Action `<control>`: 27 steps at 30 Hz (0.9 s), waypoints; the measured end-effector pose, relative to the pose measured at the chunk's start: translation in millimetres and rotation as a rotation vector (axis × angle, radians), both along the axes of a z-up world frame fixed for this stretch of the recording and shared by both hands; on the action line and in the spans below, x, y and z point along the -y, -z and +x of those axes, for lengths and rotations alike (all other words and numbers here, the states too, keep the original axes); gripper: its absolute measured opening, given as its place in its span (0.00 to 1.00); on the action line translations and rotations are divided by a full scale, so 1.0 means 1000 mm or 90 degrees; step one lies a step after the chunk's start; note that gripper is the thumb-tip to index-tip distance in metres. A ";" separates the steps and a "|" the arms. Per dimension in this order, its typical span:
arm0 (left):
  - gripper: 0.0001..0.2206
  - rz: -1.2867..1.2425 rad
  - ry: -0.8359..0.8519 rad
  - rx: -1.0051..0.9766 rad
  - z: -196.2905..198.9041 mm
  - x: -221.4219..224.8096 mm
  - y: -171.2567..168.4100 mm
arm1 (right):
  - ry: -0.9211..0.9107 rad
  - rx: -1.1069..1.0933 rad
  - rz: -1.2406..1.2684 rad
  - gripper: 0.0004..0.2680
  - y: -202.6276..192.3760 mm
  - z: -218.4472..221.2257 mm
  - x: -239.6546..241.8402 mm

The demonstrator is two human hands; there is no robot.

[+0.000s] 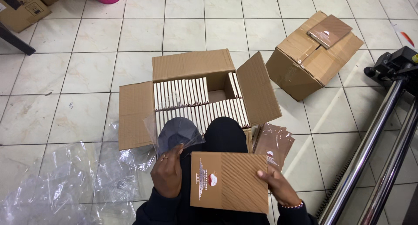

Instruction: The person puts a notebook into a clear plastic sleeve, peels the adhesive strip, and seals the sleeve by hand before setting it aside.

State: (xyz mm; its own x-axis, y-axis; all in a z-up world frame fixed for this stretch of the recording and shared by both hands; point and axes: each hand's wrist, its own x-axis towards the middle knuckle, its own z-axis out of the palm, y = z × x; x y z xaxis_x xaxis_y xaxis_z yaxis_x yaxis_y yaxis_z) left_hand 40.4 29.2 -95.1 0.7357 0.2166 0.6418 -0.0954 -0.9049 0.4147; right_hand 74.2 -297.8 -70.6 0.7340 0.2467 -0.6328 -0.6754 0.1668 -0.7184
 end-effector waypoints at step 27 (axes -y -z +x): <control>0.17 0.109 0.170 -0.120 -0.037 0.017 -0.021 | 0.250 -0.013 0.023 0.30 0.014 -0.013 -0.027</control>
State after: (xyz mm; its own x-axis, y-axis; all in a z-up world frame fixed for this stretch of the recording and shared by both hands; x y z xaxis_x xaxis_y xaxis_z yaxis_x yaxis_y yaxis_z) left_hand 3.6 12.3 -73.7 0.8603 -0.0984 0.5002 -0.2746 -0.9161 0.2921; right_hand 60.9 -271.0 -84.4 0.7641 -0.0285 -0.6445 -0.5694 0.4397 -0.6945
